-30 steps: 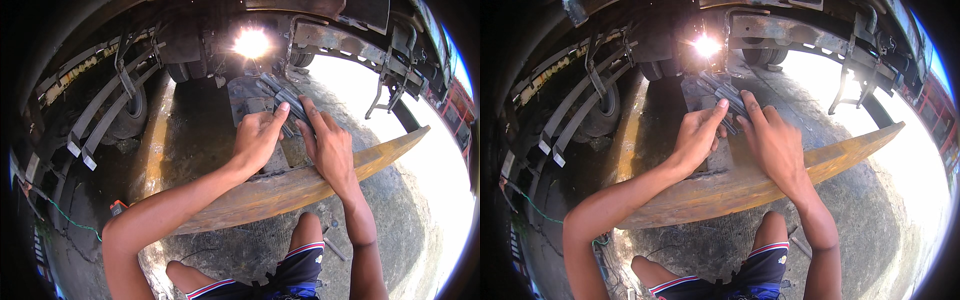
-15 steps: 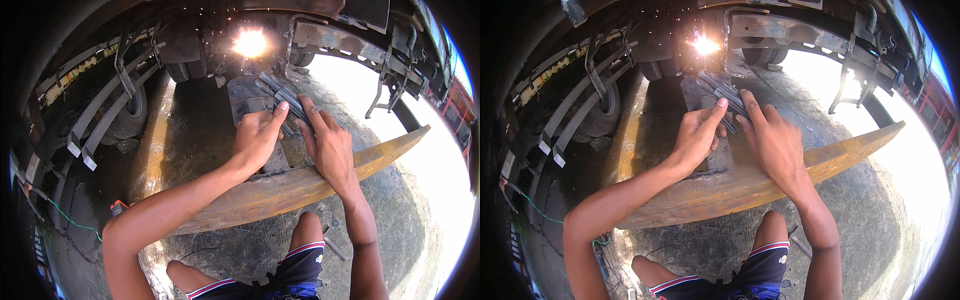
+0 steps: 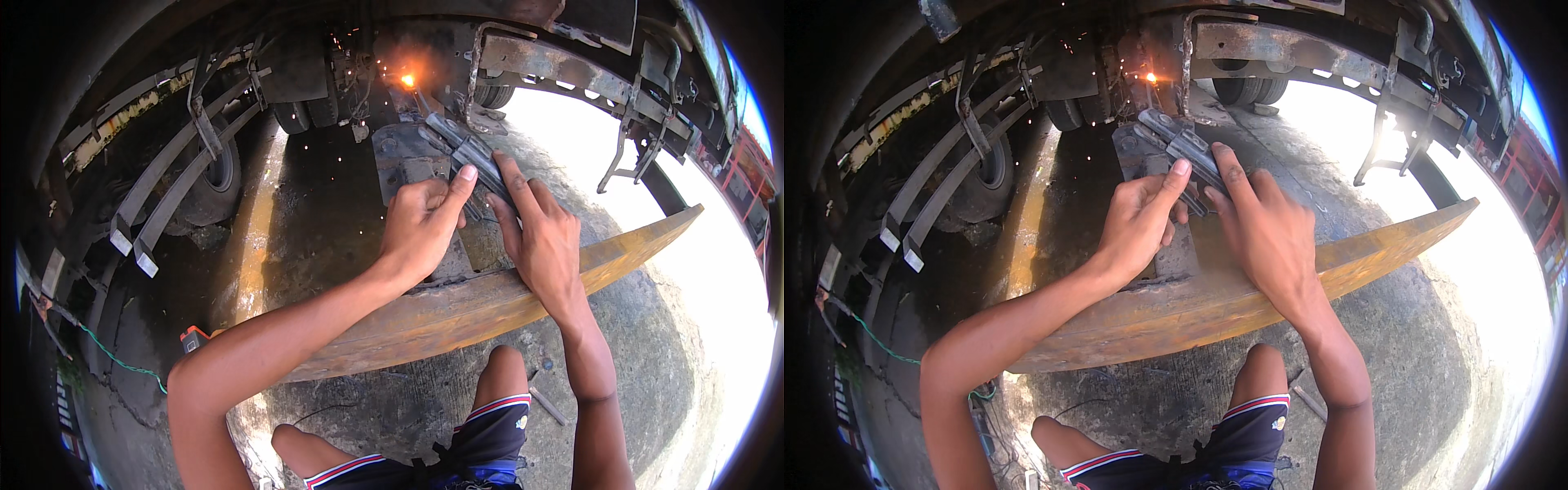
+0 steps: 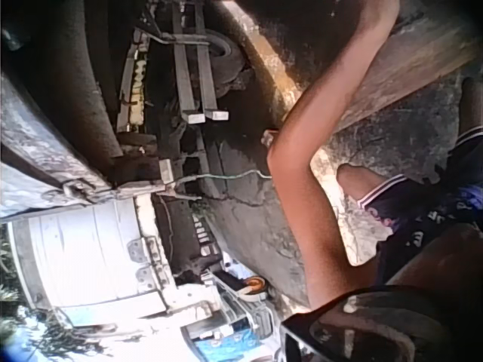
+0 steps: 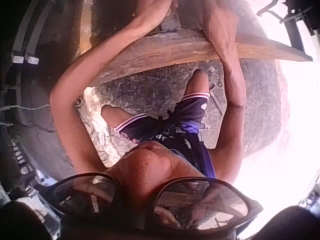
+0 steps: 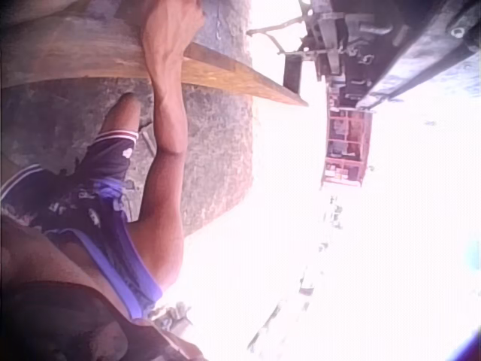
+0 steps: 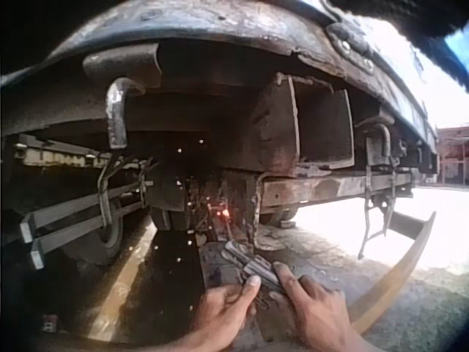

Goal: The person welds a metal frame under a vehicle using a handheld welding torch, producing bright sparks. They then use a hammer to tap the welded area and inspect the joint.

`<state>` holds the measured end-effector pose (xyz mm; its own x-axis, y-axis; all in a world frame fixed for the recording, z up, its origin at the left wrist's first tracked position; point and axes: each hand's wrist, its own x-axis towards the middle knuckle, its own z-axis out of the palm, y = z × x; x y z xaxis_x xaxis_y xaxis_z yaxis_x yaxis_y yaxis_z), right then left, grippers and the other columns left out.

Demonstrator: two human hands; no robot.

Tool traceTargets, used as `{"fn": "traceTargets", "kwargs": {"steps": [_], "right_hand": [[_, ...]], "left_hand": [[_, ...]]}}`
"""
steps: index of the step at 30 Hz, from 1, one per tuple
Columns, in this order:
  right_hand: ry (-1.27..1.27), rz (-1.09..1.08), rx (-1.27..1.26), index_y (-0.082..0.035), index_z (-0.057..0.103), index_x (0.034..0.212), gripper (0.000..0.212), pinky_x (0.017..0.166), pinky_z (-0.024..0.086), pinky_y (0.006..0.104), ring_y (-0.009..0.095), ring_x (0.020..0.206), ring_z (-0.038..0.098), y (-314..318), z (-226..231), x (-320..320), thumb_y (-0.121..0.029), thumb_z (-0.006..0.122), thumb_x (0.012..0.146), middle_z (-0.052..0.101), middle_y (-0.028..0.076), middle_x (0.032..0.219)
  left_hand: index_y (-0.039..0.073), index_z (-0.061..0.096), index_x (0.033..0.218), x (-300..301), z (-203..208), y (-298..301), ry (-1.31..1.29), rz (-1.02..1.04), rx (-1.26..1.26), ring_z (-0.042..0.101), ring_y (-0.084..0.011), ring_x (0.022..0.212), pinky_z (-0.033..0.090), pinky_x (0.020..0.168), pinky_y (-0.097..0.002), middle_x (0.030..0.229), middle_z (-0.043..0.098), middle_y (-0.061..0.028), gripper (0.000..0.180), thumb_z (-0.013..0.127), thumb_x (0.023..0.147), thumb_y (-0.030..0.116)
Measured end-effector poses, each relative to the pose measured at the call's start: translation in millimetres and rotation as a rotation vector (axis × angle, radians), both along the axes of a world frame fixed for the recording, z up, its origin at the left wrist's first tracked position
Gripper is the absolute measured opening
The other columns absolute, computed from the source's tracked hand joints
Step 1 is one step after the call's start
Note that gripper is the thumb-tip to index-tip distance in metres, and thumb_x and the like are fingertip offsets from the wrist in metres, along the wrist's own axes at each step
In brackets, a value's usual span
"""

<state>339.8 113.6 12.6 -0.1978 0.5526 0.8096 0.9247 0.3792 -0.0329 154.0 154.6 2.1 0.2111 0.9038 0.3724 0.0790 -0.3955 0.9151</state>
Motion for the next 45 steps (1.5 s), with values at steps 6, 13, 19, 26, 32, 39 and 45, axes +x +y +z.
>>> {"fn": "traceTargets", "kwargs": {"steps": [6, 13, 19, 26, 32, 39, 45], "right_hand": [[-0.007, -0.013, -0.004, -0.018, 0.061, 0.153, 0.054, 0.059, 0.054, 0.0427, 0.029, 0.066, 0.069, -1.1, 0.1, 1.4, -0.024, 0.074, 0.101, 0.068, 0.010, 0.084], [-0.004, -0.014, -0.008, -0.018, 0.061, 0.152, 0.052, 0.059, 0.054, 0.0423, 0.029, 0.064, 0.069, -2.2, -0.4, 1.5, -0.025, 0.074, 0.101, 0.069, 0.010, 0.083], [-0.006, -0.024, -0.020, -0.017, 0.062, 0.150, 0.050, 0.059, 0.054, 0.0430, 0.030, 0.065, 0.070, -1.9, 0.0, 1.7, -0.025, 0.074, 0.102, 0.069, 0.010, 0.083], [-0.016, -0.016, -0.046, -0.016, 0.061, 0.151, 0.050, 0.060, 0.054, 0.0442, 0.032, 0.067, 0.069, 1.0, 0.4, 1.0, -0.026, 0.072, 0.103, 0.066, 0.011, 0.083], [-0.006, -0.003, -0.066, -0.016, 0.060, 0.152, 0.051, 0.061, 0.054, 0.0447, 0.033, 0.068, 0.069, 2.9, 3.8, 0.0, -0.026, 0.071, 0.104, 0.066, 0.012, 0.083], [-0.023, 0.000, -0.068, -0.019, 0.058, 0.150, 0.048, 0.057, 0.057, 0.0463, 0.036, 0.069, 0.073, 7.4, 5.2, 2.0, -0.033, 0.067, 0.105, 0.067, 0.012, 0.087], [-0.020, -0.003, -0.071, -0.019, 0.058, 0.151, 0.049, 0.058, 0.058, 0.0464, 0.036, 0.070, 0.073, 8.5, 4.0, 0.4, -0.033, 0.067, 0.105, 0.068, 0.012, 0.088]], "left_hand": [[0.002, 0.064, 0.067, 3.8, -2.8, 0.1, -0.009, 0.044, 0.018, 0.048, -0.0100, 0.055, 0.038, 0.054, -0.0324, 0.055, 0.051, -0.0003, 0.074, 0.058, 0.107, 0.064], [0.003, 0.064, 0.066, 2.3, -1.9, -0.4, 0.017, 0.033, -0.034, 0.049, -0.0105, 0.052, 0.037, 0.051, -0.0320, 0.054, 0.050, 0.0004, 0.076, 0.057, 0.106, 0.067], [0.002, 0.065, 0.068, 3.1, -0.6, -0.1, 0.021, 0.027, -0.067, 0.049, -0.0098, 0.052, 0.038, 0.051, -0.0309, 0.056, 0.052, 0.0002, 0.075, 0.057, 0.106, 0.066], [0.003, 0.071, 0.088, 0.2, 2.2, 0.5, 0.035, -0.013, -0.144, 0.053, -0.0056, 0.050, 0.032, 0.039, -0.0233, 0.074, 0.062, -0.0018, 0.069, 0.057, 0.106, 0.068], [0.003, 0.070, 0.093, -0.1, 2.2, 3.4, 0.027, -0.007, -0.169, 0.054, -0.0056, 0.051, 0.032, 0.038, -0.0231, 0.077, 0.062, -0.0014, 0.066, 0.057, 0.106, 0.066], [0.003, 0.070, 0.099, 2.3, 6.2, 3.7, 0.026, -0.002, -0.193, 0.054, -0.0059, 0.051, 0.031, 0.038, -0.0226, 0.079, 0.062, -0.0016, 0.065, 0.057, 0.106, 0.066], [0.002, 0.070, 0.099, 1.0, 7.7, 2.4, 0.032, 0.004, -0.188, 0.053, -0.0061, 0.052, 0.031, 0.038, -0.0230, 0.079, 0.062, -0.0015, 0.066, 0.056, 0.106, 0.067]]}}
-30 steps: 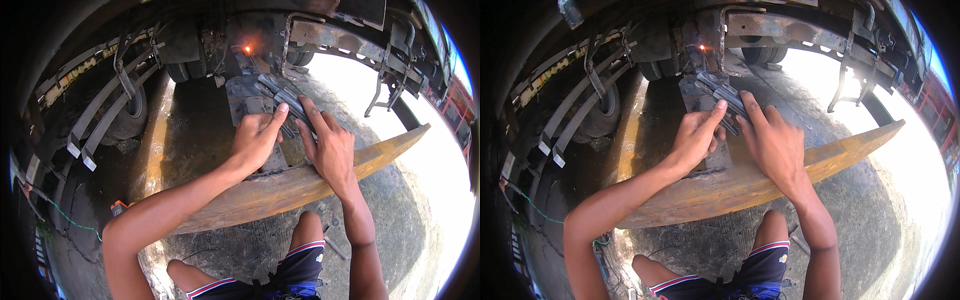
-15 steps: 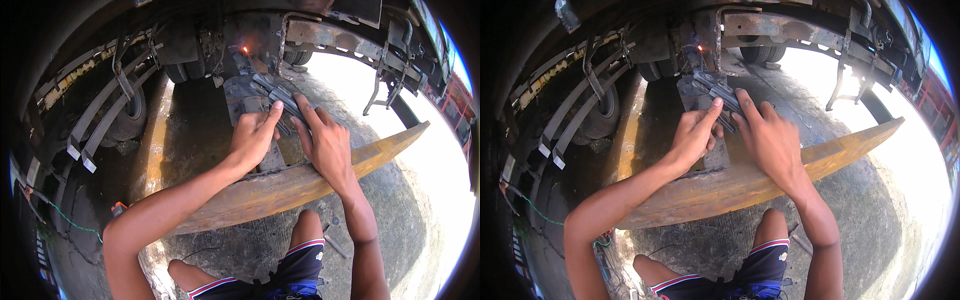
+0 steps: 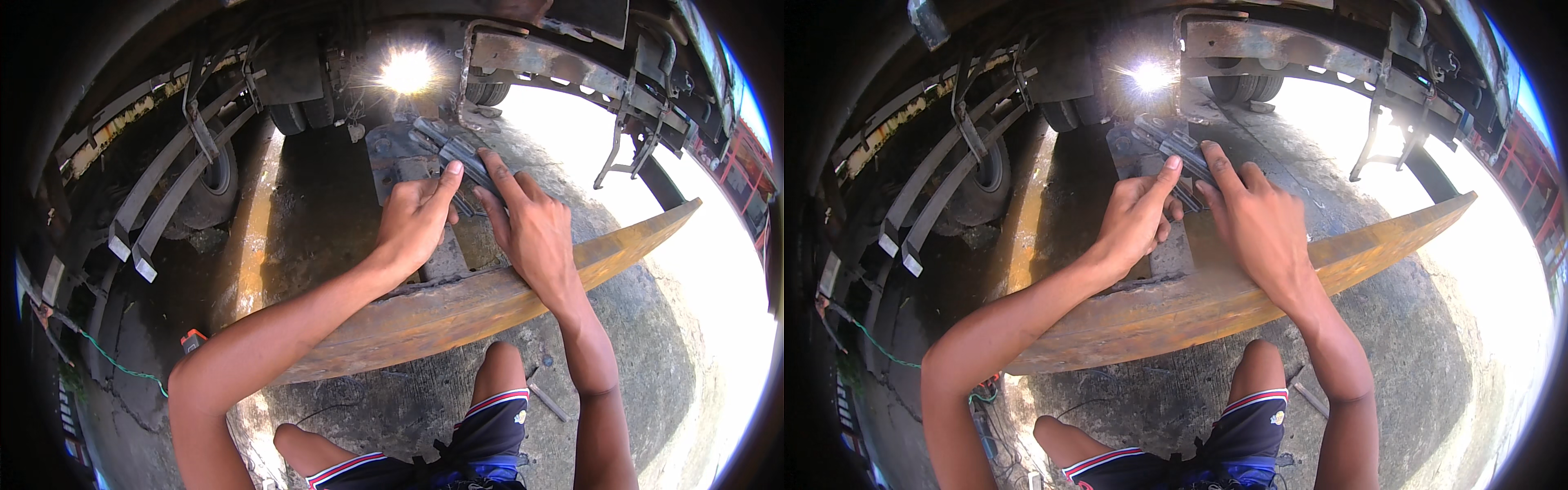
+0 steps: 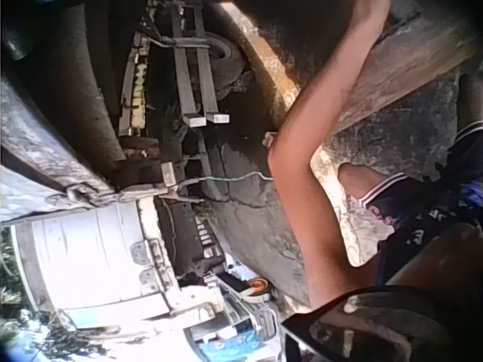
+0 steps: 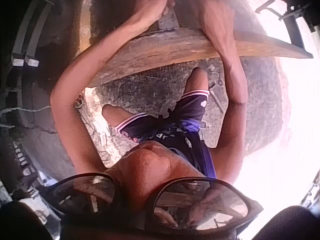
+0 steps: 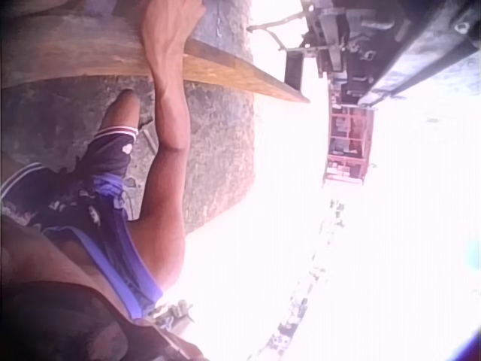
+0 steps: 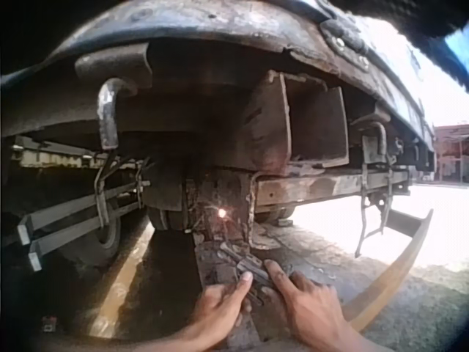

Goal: The person welds a metal frame under a vehicle using a handheld welding torch, producing bright sparks. They then use a hammer to tap the welded area and inspect the joint.

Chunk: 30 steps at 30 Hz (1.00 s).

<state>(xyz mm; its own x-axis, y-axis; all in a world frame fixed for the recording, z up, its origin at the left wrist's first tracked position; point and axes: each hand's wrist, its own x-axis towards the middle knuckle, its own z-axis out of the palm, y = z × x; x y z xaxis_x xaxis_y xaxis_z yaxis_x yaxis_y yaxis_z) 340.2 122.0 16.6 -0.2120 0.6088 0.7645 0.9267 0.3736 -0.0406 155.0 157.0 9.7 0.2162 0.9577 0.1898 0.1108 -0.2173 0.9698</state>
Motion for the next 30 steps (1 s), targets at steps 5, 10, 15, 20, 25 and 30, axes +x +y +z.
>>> {"fn": "traceTargets", "kwargs": {"steps": [5, 10, 15, 20, 25, 30], "right_hand": [[-0.008, -0.005, 0.005, -0.020, 0.058, 0.152, 0.050, 0.058, 0.058, 0.0462, 0.036, 0.071, 0.074, 0.4, -0.6, 0.7, -0.034, 0.068, 0.104, 0.068, 0.012, 0.088], [-0.014, -0.011, 0.010, -0.020, 0.058, 0.152, 0.051, 0.058, 0.058, 0.0460, 0.035, 0.070, 0.074, 0.6, -0.9, 0.6, -0.035, 0.068, 0.105, 0.068, 0.012, 0.088], [-0.009, -0.007, -0.004, -0.019, 0.058, 0.152, 0.050, 0.058, 0.058, 0.0459, 0.035, 0.070, 0.074, -0.1, 0.2, 0.1, -0.034, 0.067, 0.105, 0.068, 0.012, 0.089], [-0.004, -0.002, -0.004, -0.019, 0.058, 0.152, 0.050, 0.058, 0.058, 0.0459, 0.035, 0.070, 0.074, 0.7, -0.3, 0.1, -0.033, 0.067, 0.105, 0.068, 0.012, 0.089], [-0.003, 0.003, -0.012, -0.018, 0.058, 0.152, 0.050, 0.058, 0.058, 0.0458, 0.035, 0.070, 0.074, -0.5, 0.7, -0.2, -0.032, 0.068, 0.105, 0.069, 0.012, 0.089], [-0.003, 0.006, -0.002, -0.018, 0.058, 0.152, 0.051, 0.058, 0.058, 0.0458, 0.036, 0.069, 0.074, 0.2, 0.7, -0.4, -0.032, 0.068, 0.104, 0.069, 0.012, 0.089]], "left_hand": [[0.003, 0.070, 0.097, 0.4, -1.2, 1.1, -0.002, -0.004, 0.002, 0.054, -0.0061, 0.052, 0.031, 0.038, -0.0232, 0.078, 0.061, -0.0013, 0.067, 0.056, 0.106, 0.068], [0.003, 0.070, 0.097, -0.3, -4.2, 4.5, 0.009, -0.004, 0.006, 0.054, -0.0060, 0.052, 0.031, 0.038, -0.0232, 0.078, 0.061, -0.0012, 0.067, 0.055, 0.106, 0.068], [0.003, 0.071, 0.099, -0.6, -3.1, 4.2, 0.016, -0.009, 0.005, 0.054, -0.0058, 0.052, 0.031, 0.038, -0.0231, 0.078, 0.061, -0.0012, 0.067, 0.055, 0.107, 0.068], [0.003, 0.071, 0.101, -1.0, -3.0, 4.9, 0.048, 0.003, -0.008, 0.053, -0.0056, 0.052, 0.032, 0.038, -0.0229, 0.078, 0.060, -0.0009, 0.068, 0.054, 0.107, 0.068], [0.003, 0.072, 0.101, -0.4, -2.7, 4.5, 0.040, -0.001, -0.002, 0.054, -0.0057, 0.052, 0.032, 0.039, -0.0227, 0.078, 0.060, -0.0009, 0.068, 0.053, 0.107, 0.068], [0.003, 0.072, 0.101, -0.5, -0.5, 2.8, 0.046, 0.003, 0.011, 0.054, -0.0059, 0.053, 0.032, 0.039, -0.0225, 0.078, 0.061, -0.0009, 0.068, 0.054, 0.107, 0.068]]}}
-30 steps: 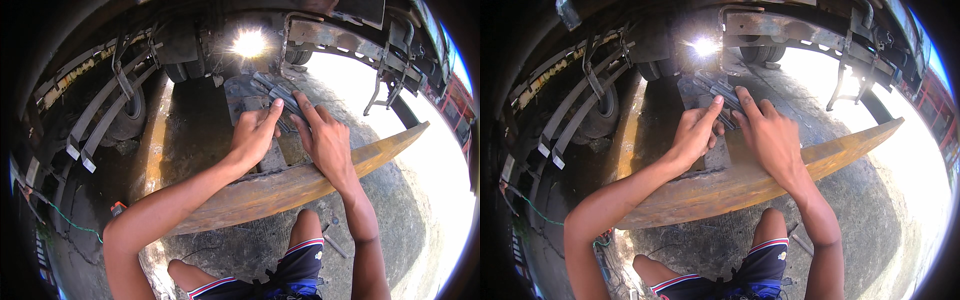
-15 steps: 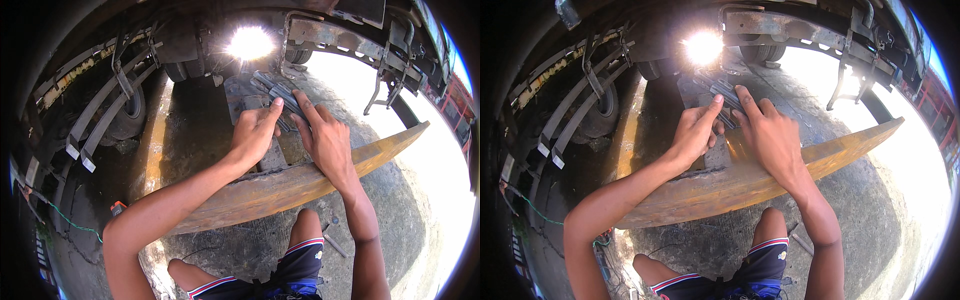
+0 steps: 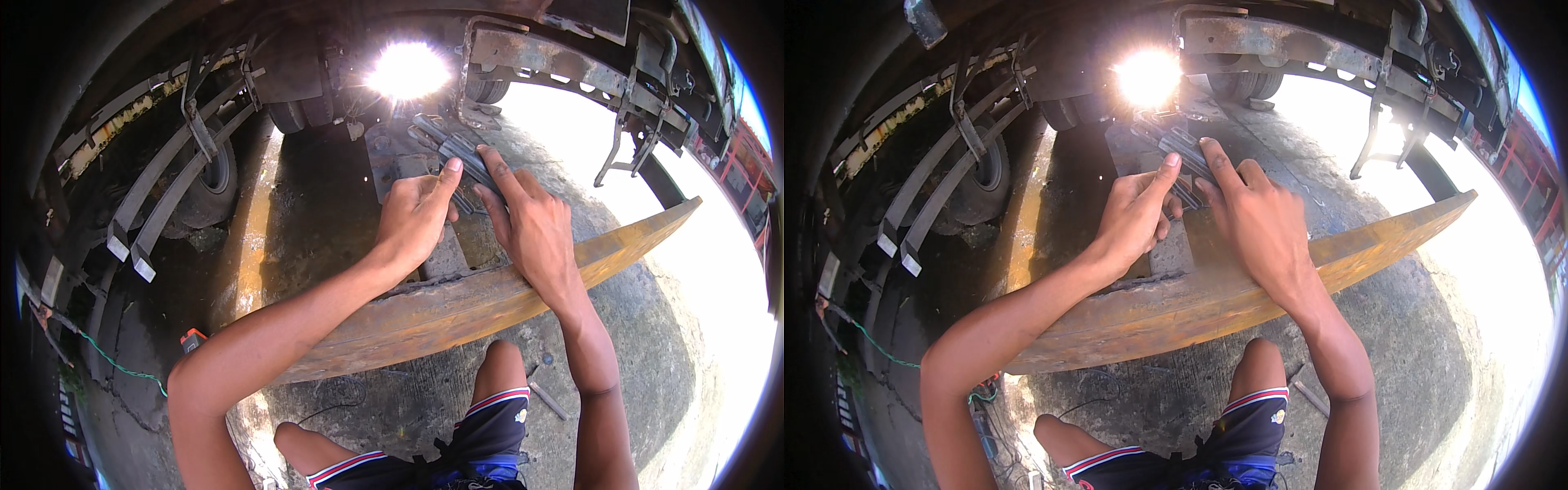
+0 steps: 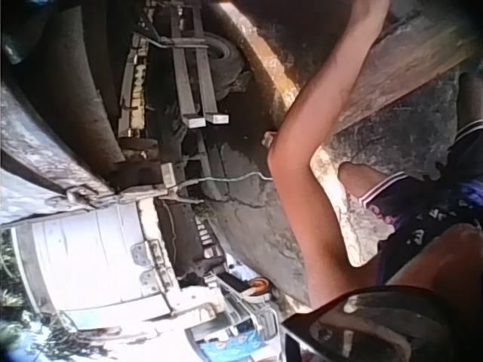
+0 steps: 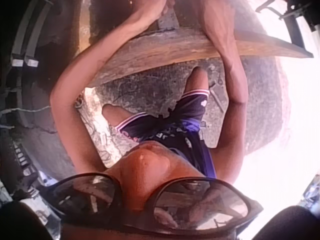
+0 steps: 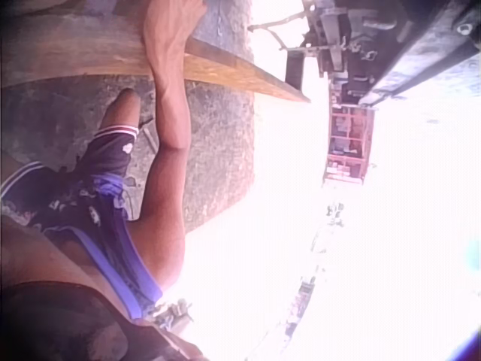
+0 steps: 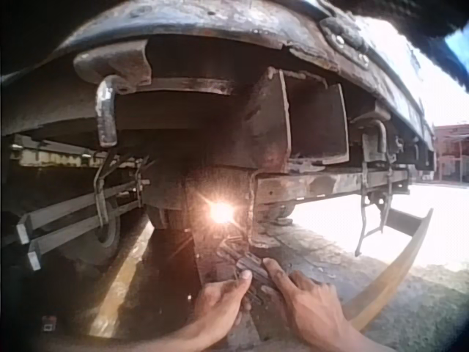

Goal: The person welds a metal frame under a vehicle using a handheld welding torch, producing bright sparks. They then use a hammer to tap the welded area and inspect the joint.

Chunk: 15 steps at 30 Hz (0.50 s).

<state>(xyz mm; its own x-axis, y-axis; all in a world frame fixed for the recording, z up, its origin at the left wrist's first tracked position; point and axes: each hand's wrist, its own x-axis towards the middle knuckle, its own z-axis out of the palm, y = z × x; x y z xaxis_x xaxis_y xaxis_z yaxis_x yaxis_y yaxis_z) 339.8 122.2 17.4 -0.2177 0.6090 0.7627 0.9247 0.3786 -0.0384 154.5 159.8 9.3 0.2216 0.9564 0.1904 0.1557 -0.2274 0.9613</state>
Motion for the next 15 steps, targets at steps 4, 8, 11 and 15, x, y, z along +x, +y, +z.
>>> {"fn": "traceTargets", "kwargs": {"steps": [4, 8, 11, 15], "right_hand": [[0.006, -0.022, -0.012, -0.018, 0.059, 0.153, 0.052, 0.062, 0.055, 0.0452, 0.032, 0.069, 0.070, -0.4, 0.1, -1.7, -0.026, 0.071, 0.103, 0.069, 0.012, 0.086], [0.011, -0.007, -0.013, -0.018, 0.059, 0.153, 0.051, 0.060, 0.056, 0.0451, 0.033, 0.068, 0.071, -0.6, 0.4, -0.5, -0.028, 0.070, 0.104, 0.068, 0.012, 0.087], [0.001, -0.002, -0.010, -0.018, 0.058, 0.152, 0.051, 0.057, 0.059, 0.0453, 0.035, 0.068, 0.073, 1.6, -0.4, 1.2, -0.032, 0.069, 0.104, 0.069, 0.012, 0.090], [-0.001, 0.003, -0.009, -0.018, 0.058, 0.152, 0.051, 0.057, 0.059, 0.0451, 0.035, 0.068, 0.073, 3.5, -1.4, 1.2, -0.032, 0.068, 0.104, 0.069, 0.013, 0.089]], "left_hand": [[0.002, 0.071, 0.101, 0.1, -0.5, 0.2, 0.000, 0.009, -0.011, 0.054, -0.0063, 0.053, 0.032, 0.039, -0.0229, 0.078, 0.061, -0.0014, 0.068, 0.054, 0.107, 0.068], [0.001, 0.071, 0.100, 0.8, 0.9, -2.1, -0.027, -0.003, 0.009, 0.055, -0.0068, 0.054, 0.033, 0.039, -0.0235, 0.079, 0.061, -0.0022, 0.069, 0.054, 0.107, 0.068], [0.001, 0.070, 0.101, 1.3, 2.1, -2.4, -0.018, 0.008, 0.003, 0.055, -0.0070, 0.054, 0.033, 0.039, -0.0236, 0.080, 0.061, -0.0025, 0.069, 0.054, 0.107, 0.067], [0.001, 0.071, 0.104, 0.7, 2.0, -1.5, -0.009, 0.014, -0.013, 0.055, -0.0068, 0.054, 0.032, 0.039, -0.0234, 0.080, 0.061, -0.0023, 0.068, 0.054, 0.107, 0.067]]}}
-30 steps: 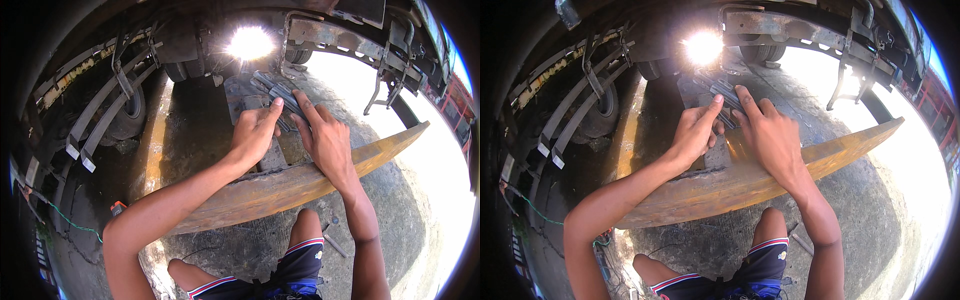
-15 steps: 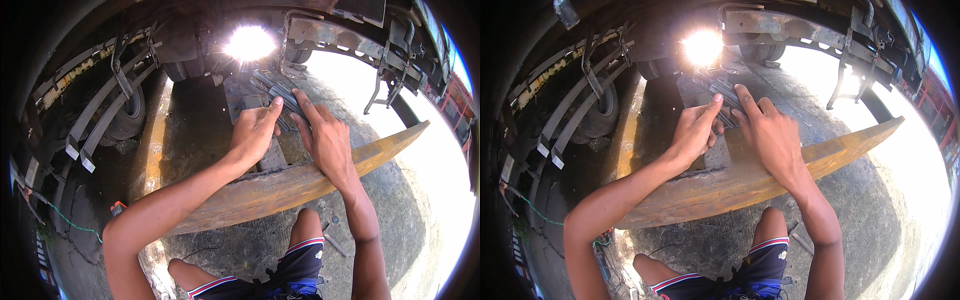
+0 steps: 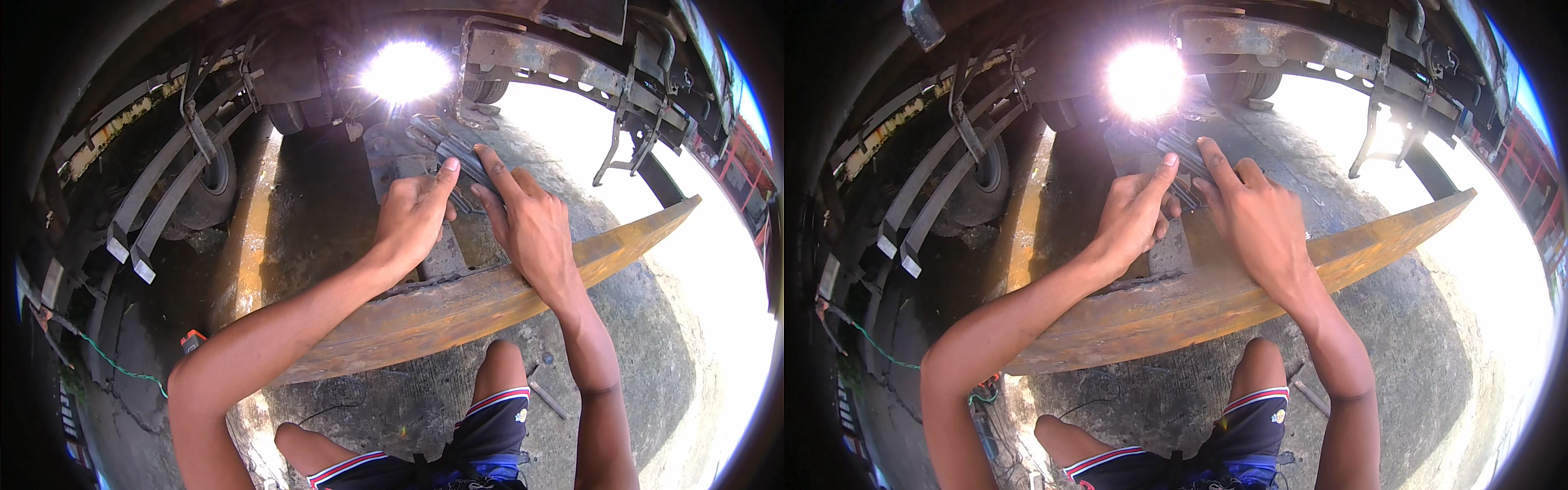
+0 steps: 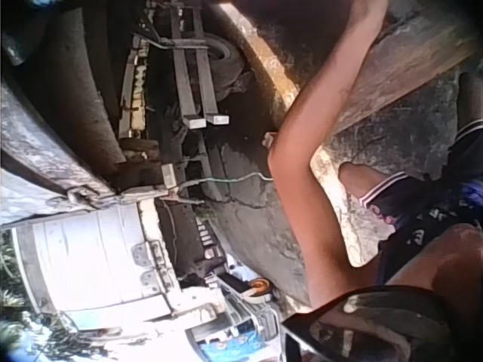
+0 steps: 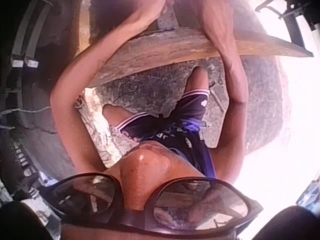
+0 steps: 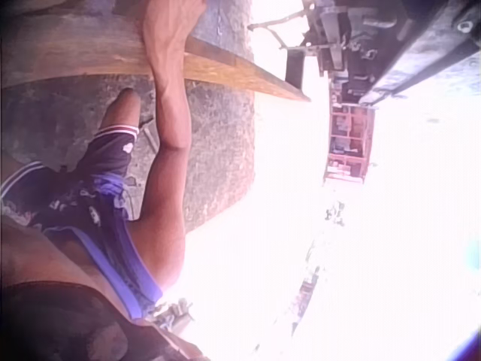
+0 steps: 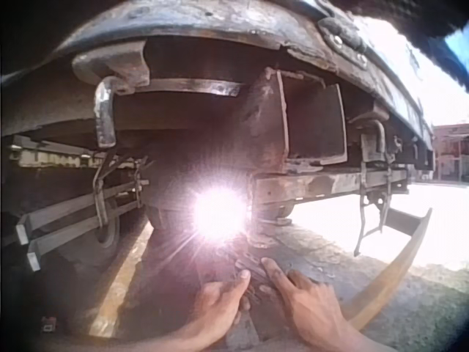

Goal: The person welds a metal frame under a vehicle using a handheld welding torch, producing bright sparks. They then use a hammer to tap the welded area and inspect the joint.

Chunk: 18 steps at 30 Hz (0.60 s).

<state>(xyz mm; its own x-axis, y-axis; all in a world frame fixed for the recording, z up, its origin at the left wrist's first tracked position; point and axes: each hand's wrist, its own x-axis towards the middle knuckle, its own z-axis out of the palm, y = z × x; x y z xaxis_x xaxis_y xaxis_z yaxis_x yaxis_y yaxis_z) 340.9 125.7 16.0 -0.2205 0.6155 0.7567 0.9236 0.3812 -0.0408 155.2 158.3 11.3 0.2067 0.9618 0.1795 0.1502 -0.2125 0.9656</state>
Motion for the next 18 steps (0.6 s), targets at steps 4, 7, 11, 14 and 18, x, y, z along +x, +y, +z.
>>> {"fn": "traceTargets", "kwargs": {"steps": [4, 7, 11, 14, 18], "right_hand": [[0.000, 0.004, -0.001, -0.018, 0.058, 0.152, 0.051, 0.058, 0.059, 0.0451, 0.035, 0.069, 0.074, -0.6, 1.0, -1.0, -0.031, 0.068, 0.104, 0.069, 0.013, 0.090], [-0.002, -0.004, -0.005, -0.018, 0.058, 0.152, 0.051, 0.058, 0.059, 0.0453, 0.035, 0.069, 0.074, 0.1, 1.2, 0.3, -0.031, 0.068, 0.104, 0.069, 0.013, 0.090], [0.008, 0.001, -0.008, -0.019, 0.058, 0.153, 0.051, 0.058, 0.059, 0.0456, 0.036, 0.070, 0.074, 0.7, 0.9, -0.4, -0.031, 0.069, 0.104, 0.069, 0.014, 0.091], [0.008, 0.002, -0.015, -0.019, 0.057, 0.153, 0.052, 0.058, 0.059, 0.0457, 0.036, 0.070, 0.074, 0.8, 0.5, -0.2, -0.031, 0.069, 0.104, 0.069, 0.014, 0.091], [0.007, 0.001, -0.021, -0.019, 0.057, 0.154, 0.052, 0.058, 0.059, 0.0457, 0.036, 0.070, 0.074, 0.7, 1.2, -0.2, -0.031, 0.068, 0.104, 0.069, 0.015, 0.092]], "left_hand": [[0.002, 0.072, 0.106, 0.1, 0.6, 1.1, 0.003, -0.003, -0.008, 0.054, -0.0066, 0.054, 0.031, 0.039, -0.0231, 0.081, 0.061, -0.0017, 0.066, 0.054, 0.108, 0.066], [0.002, 0.072, 0.106, 1.7, 0.5, 1.9, 0.003, -0.005, -0.007, 0.054, -0.0065, 0.054, 0.031, 0.039, -0.0232, 0.081, 0.061, -0.0015, 0.065, 0.054, 0.108, 0.065], [0.002, 0.073, 0.104, 0.9, 0.3, 2.1, 0.002, -0.003, -0.003, 0.055, -0.0067, 0.053, 0.031, 0.038, -0.0234, 0.080, 0.061, -0.0016, 0.066, 0.053, 0.108, 0.066], [0.002, 0.073, 0.102, 1.8, 2.2, -0.4, 0.007, -0.002, 0.013, 0.055, -0.0070, 0.053, 0.031, 0.038, -0.0236, 0.080, 0.062, -0.0018, 0.067, 0.053, 0.108, 0.066], [0.002, 0.072, 0.103, 1.6, 2.7, -0.4, 0.018, 0.004, 0.011, 0.055, -0.0072, 0.054, 0.032, 0.038, -0.0236, 0.080, 0.061, -0.0019, 0.068, 0.053, 0.108, 0.066]]}}
